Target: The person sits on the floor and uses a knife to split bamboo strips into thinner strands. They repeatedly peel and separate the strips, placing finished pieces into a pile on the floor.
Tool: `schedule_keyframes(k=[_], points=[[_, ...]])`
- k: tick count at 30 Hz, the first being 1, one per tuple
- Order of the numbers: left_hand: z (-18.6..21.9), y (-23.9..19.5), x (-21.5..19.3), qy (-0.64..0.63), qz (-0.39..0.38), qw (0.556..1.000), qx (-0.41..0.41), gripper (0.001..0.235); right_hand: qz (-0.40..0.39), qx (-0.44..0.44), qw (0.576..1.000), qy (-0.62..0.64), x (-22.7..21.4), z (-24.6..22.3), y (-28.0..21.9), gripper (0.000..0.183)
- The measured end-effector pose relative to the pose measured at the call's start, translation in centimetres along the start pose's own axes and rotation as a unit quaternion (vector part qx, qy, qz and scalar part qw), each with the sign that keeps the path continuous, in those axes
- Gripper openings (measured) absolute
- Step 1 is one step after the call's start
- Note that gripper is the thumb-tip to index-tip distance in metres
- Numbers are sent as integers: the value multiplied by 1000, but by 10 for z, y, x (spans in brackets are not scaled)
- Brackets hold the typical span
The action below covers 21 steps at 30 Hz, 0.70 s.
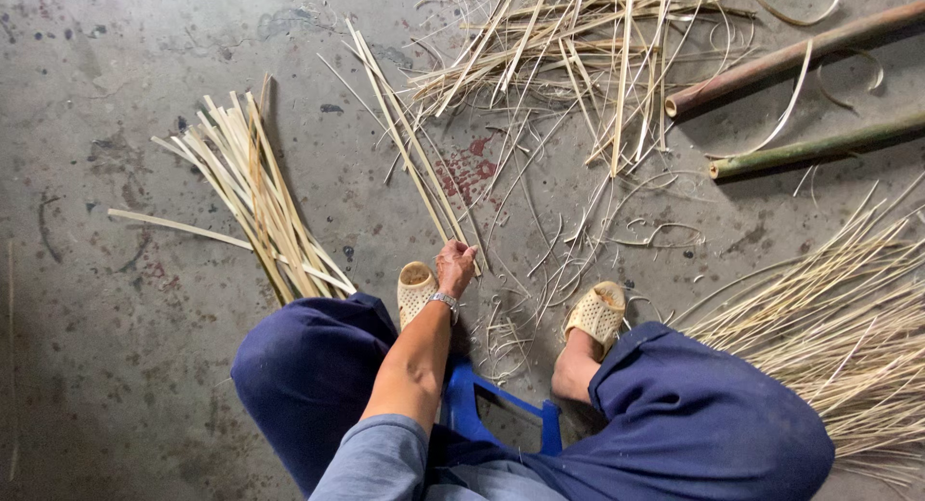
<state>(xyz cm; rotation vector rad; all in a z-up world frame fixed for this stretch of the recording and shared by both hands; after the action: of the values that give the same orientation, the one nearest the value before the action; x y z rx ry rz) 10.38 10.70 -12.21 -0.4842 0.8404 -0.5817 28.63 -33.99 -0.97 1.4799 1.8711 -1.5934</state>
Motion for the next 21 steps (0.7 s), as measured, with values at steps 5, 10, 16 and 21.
schedule_keyframes(k=[5,10,16,21], points=[[10,15,20,62,56,996,40,41,-5,17,1000,-6,-25,17,10,23],[1,22,31,65,23,993,-98,43,-10,27,999,-17,-55,23,22,26],[3,27,35,89,2,994,-69,26,-15,38,999,-30,-74,26,23,29],[9,20,37,12,62,997,48,22,-21,16,999,-40,-83,6,18,32]])
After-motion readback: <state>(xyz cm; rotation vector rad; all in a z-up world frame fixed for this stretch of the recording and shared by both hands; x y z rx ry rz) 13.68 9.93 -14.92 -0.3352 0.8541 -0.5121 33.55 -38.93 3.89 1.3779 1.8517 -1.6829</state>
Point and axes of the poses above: each hand's wrist, its own y-axis towards the middle knuckle, its own x-axis out of the palm, z = x × y, the point moved 6 cm from there along y, towards the middle knuckle, and after that the axes turned 5 degrees about -x, right-handed, at the moved point
